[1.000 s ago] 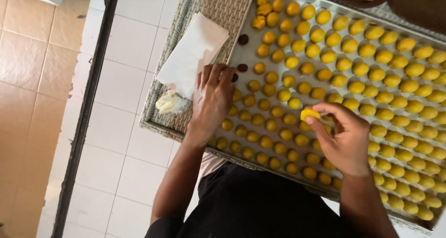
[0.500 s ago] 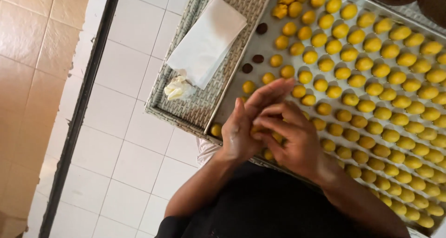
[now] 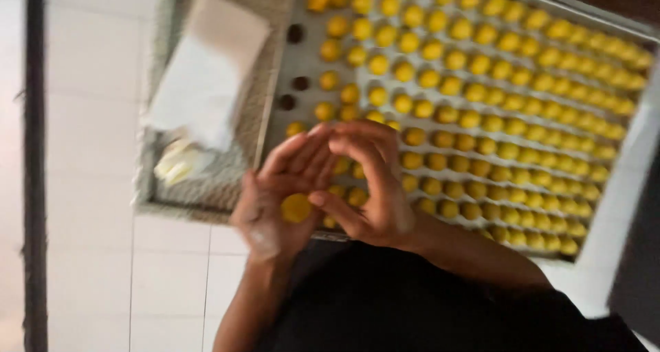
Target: Filling small portions of dough with a dark center, rolling them into balls, and arranging them on a baking tray.
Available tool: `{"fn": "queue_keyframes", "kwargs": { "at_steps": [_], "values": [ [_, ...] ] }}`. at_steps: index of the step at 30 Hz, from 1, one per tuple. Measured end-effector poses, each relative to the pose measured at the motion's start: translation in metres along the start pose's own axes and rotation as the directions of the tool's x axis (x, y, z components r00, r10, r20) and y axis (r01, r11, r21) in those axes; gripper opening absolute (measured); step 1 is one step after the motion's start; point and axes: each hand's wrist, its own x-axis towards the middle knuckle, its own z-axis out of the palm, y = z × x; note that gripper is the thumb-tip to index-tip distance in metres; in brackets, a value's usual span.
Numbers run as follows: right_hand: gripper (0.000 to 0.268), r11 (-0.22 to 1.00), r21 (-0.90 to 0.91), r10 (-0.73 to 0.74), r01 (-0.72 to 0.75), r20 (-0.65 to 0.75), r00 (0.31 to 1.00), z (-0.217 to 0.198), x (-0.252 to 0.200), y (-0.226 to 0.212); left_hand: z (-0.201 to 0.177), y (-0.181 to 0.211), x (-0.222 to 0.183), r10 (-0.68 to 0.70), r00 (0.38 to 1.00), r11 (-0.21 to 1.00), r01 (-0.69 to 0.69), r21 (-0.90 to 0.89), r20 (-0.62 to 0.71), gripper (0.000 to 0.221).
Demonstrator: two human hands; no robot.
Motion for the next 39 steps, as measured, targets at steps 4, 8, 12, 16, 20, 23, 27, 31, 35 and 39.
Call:
{"fn": "queue_keyframes", "kwargs": {
  "at_steps": [4, 8, 12, 16, 20, 23, 27, 31, 35, 39],
  "values": [
    [0.082, 0.956, 0.231, 0.174, -0.18, 0.049, 0.984, 0.001, -0.003, 0.006, 0.002, -0.007, -0.007, 0.043, 0.999, 0.986, -0.041, -0.162, 0.01, 0.062],
    [0.067, 0.799, 0.417, 0.301, -0.433, 0.347, 0.888, 0.006, -0.009, 0.009, 0.006, -0.003, -0.005, -0.003, 0.984, 0.984, 0.035, -0.174, 0.18, 0.056],
    [0.067, 0.667, 0.518, 0.291, -0.535, 0.48, 0.828, 0.006, -0.01, 0.014, 0.005, 0.0, -0.004, -0.004, 0.98, 0.985, 0.039, -0.169, 0.199, 0.055],
    [0.042, 0.397, 0.773, 0.218, -0.496, 0.445, 0.868, 0.037, -0.042, 0.049, 0.024, -0.006, 0.004, 0.065, 0.996, 0.992, -0.057, -0.111, 0.069, 0.069],
    [0.027, 0.428, 0.75, 0.291, -0.505, 0.415, 0.862, 0.017, -0.002, 0.02, 0.033, -0.001, 0.013, 0.046, 0.995, 0.99, -0.057, 0.127, 0.09, 0.071],
    [0.027, 0.505, 0.705, 0.248, -0.498, 0.434, 0.866, 0.002, 0.016, 0.007, 0.015, -0.014, 0.014, 0.028, 0.989, 0.999, -0.035, 0.041, 0.144, 0.081],
    [0.031, 0.496, 0.72, 0.2, -0.485, 0.449, 0.871, -0.001, 0.021, 0.003, 0.028, -0.01, 0.016, 0.033, 0.975, 0.991, -0.004, -0.134, 0.22, 0.071],
    [0.044, 0.713, 0.594, 0.135, -0.373, 0.405, 0.904, -0.003, 0.007, 0.022, 0.024, -0.014, 0.012, -0.033, 0.982, 0.999, 0.032, 0.008, 0.187, 0.076],
    [0.034, 0.816, 0.508, 0.127, -0.275, 0.306, 0.943, -0.004, -0.002, 0.019, 0.035, -0.008, 0.017, -0.08, 0.975, 0.996, 0.068, 0.064, 0.208, 0.07],
    [0.05, 0.654, 0.451, 0.384, -0.607, 0.493, 0.781, -0.012, -0.009, 0.016, 0.036, -0.007, 0.008, -0.135, 0.94, 0.976, 0.181, -0.121, 0.314, 0.063]
  ]
}}
